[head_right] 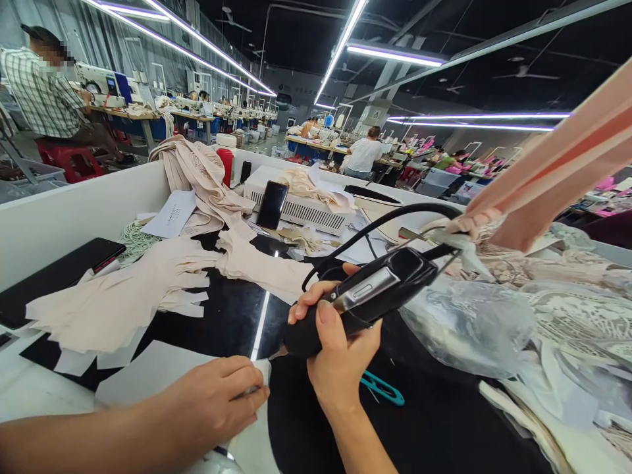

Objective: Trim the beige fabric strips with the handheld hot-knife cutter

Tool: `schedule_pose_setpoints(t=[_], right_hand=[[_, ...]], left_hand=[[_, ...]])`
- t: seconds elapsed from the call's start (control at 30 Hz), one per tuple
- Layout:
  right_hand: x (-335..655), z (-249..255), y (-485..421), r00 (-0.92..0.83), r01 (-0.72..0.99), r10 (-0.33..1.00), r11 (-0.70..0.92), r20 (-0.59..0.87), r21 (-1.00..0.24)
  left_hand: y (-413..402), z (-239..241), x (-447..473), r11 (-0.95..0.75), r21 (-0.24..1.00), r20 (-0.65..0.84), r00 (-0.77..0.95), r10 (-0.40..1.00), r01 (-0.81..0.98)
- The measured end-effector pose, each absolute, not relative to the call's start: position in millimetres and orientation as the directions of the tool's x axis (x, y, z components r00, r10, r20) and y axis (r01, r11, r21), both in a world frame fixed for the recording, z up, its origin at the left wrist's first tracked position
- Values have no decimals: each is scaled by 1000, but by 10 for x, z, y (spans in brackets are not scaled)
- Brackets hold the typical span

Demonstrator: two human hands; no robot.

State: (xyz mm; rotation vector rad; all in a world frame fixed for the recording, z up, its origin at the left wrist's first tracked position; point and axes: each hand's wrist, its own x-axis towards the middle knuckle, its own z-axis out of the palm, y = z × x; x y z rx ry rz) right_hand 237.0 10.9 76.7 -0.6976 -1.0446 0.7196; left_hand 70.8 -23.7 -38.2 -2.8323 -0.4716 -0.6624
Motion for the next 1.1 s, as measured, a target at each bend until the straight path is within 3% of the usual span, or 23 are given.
schedule_pose_setpoints(t=[0.5,0.83,1.1], right_hand=[[2343,708,93,307,-169,792,591,528,-789],[2329,676,71,292,-161,786,602,545,-782],[2329,650,75,273,-179,767,633,580,-753]], left_hand=[[-247,-279,689,-930,-51,520,805,286,363],[-340,-182,623,-888,-169,579,772,261,427],[-388,-158,552,-867,-146,578,753,315,476]])
